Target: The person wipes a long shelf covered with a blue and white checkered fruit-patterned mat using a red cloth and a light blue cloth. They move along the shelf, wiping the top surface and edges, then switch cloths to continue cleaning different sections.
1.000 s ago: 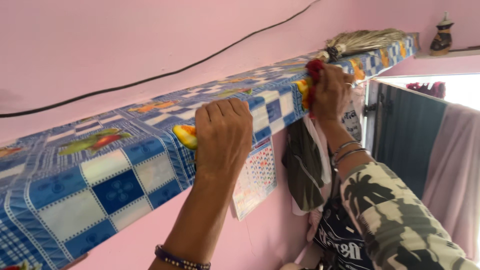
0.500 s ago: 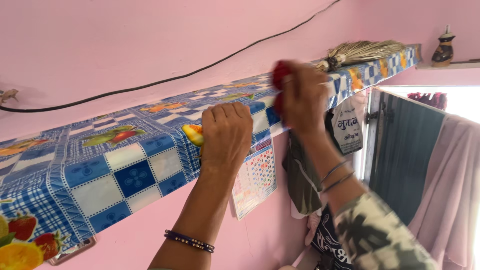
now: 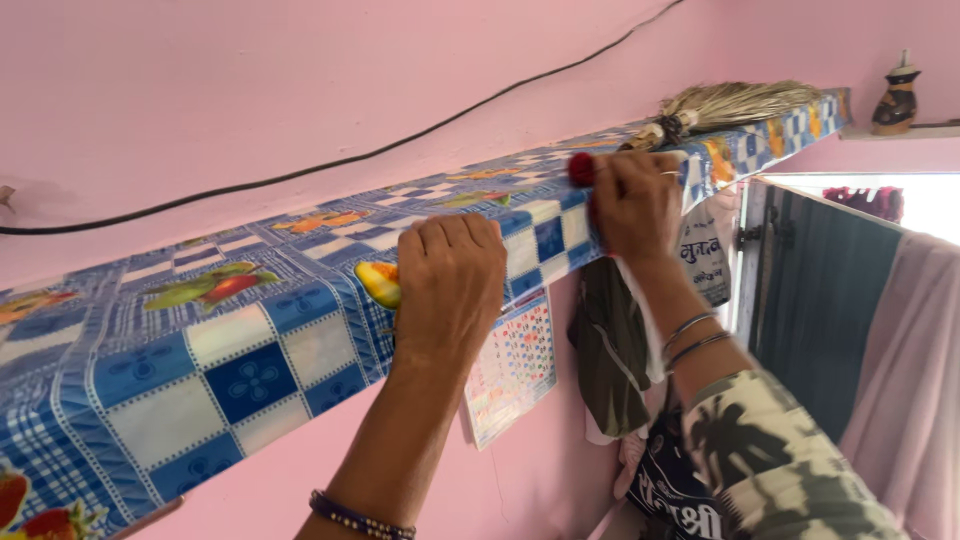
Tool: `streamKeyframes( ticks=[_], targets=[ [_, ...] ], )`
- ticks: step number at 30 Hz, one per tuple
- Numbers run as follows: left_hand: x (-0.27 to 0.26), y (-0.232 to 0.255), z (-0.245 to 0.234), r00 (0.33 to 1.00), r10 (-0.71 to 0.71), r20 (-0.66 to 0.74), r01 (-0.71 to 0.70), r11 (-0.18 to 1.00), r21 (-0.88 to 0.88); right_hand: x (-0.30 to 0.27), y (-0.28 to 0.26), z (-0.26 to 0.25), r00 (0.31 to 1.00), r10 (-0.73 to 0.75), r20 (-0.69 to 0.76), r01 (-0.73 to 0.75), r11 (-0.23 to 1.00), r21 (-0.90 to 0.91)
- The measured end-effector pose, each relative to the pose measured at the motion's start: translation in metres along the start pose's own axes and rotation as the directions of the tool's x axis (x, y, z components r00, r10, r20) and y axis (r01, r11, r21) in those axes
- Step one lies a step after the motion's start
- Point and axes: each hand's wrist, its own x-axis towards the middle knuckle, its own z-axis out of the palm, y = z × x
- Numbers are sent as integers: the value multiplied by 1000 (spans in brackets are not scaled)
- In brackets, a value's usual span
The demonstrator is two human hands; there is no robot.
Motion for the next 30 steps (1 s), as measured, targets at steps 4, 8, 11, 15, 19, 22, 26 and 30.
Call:
streamKeyframes(
  ticks=[4,8,11,15,19,22,26,30],
  targets=[
    [1,2,-2,1000,-7,-19,8,999,36,16,71,7,993,98,58,-99,995,14],
    [1,4,-1,999,-23,-31,24,998,53,33,83,3,973,164,165,-115,956,-271],
    [1,5,0,999,-22,-31,24,998,63,59,48,-11,952,193,237,-72,896,-438],
    [1,6,1,999,-38,-32,38,999,5,86,-41,-16,914,-45,402,72,996,-50],
    [2,5,-1,999,-9,42,10,1000,-7,88,-134,21,712,-360,602,169,921,350],
    [3,5,-1,1000,-19,16,18,999,31,89,-143,39,564,-410,717,242,912,331],
    [1,6,-1,999,-35,6,35,999,26,97,-102,51,490,-212,846,148,976,159],
    [-1,5,1,1000,-28,1,28,999,21,104,-57,48,513,61,856,70,991,-113]
  ],
)
